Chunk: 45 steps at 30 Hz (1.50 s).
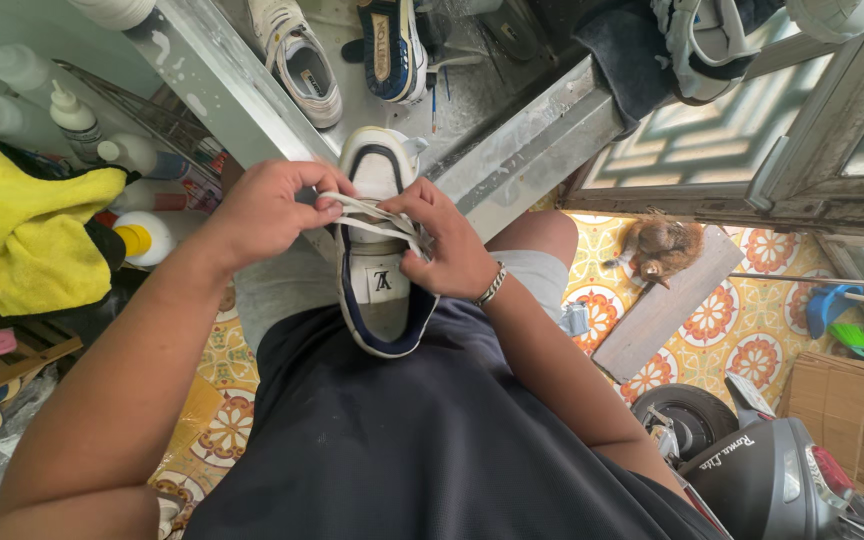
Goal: The person removes the laces from a white and blue sneaker, then uses a brush and cleaning solution to scrub the sole and upper parts of the shoe. They also clean the insole separately using a brush and water.
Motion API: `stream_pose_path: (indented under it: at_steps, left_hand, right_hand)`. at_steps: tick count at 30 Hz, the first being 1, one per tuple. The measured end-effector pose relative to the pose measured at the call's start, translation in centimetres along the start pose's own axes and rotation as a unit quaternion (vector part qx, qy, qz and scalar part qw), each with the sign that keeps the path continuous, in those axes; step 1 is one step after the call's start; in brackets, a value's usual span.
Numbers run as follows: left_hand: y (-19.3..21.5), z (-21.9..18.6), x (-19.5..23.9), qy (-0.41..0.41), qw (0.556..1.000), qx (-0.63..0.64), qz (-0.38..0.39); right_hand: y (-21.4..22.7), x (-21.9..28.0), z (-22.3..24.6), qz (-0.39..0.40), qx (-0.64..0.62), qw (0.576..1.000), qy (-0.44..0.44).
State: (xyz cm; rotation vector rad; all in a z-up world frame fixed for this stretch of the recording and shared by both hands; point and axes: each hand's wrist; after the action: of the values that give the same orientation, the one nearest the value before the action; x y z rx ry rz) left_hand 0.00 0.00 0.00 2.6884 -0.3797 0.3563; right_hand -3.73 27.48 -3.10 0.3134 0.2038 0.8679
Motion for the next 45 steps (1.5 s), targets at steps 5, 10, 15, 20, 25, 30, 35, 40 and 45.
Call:
stream_pose_path:
  at_steps: [5, 10, 15, 20, 25, 30, 35, 40, 45]
  left_hand:
    - [-0.7, 0.8, 0.3, 0.030, 0.991, 0.130, 0.018]
    - [-0.8, 0.3, 0.8, 0.062, 0.993, 0.091, 0.050]
    - [1.2, -4.0, 3.4, -0.072, 0.884, -0.461, -0.016]
    - [0.7, -3.1, 3.5, -0.193, 0.937, -0.271, -0.102]
    - [-2.2, 1.3, 3.4, -0.053, 0.938, 0.342, -0.015]
    - [-4.2, 2.6, 3.4, -0.025, 0.933, 0.351, -0.070]
    - [-4.4, 2.4, 3.9, -0.026, 0.949, 0.290, -0.124]
    - [-4.1, 2.3, 3.8, -0.014, 0.950, 0.280, -0.139]
    - [-3.4, 1.9, 3.6, -0.010, 0.925, 0.369, -0.093]
  right_hand:
    - [-0.1, -0.6, 2.9, -0.037, -0.010, 0.996, -0.084]
    - [-0.3, -1.0, 2.9, -0.033, -0.056, 0.995, -0.082]
    - [-0.3, -0.9, 2.9, -0.017, -0.033, 0.999, -0.032]
    - [-1.2, -1.8, 2.0, -0.039, -0.090, 0.991, -0.091]
    - [-1.1, -3.0, 3.1, -0.017, -0.059, 0.993, -0.099]
    - [-0.4, -5.9, 5.0, 0.035, 0.008, 0.996, 0.086]
    - [-1.0, -7.1, 5.6, 0.033, 0.036, 0.999, 0.022]
    - [-2.6, -7.0, 4.2, -0.031, 0.042, 0.998, 0.031]
    - [-2.8, -6.7, 3.5, -0.027, 0.067, 0.996, 0.049]
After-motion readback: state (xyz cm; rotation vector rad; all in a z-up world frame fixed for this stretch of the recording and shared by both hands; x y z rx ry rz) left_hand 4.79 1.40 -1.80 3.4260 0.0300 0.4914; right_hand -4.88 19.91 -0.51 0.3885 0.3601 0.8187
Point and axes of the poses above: each hand's wrist, its own x-axis away from the middle knuckle, its own y-axis out of the back of the hand, z = x × y, and after that the axes turned 9 degrees about -x, right-handed
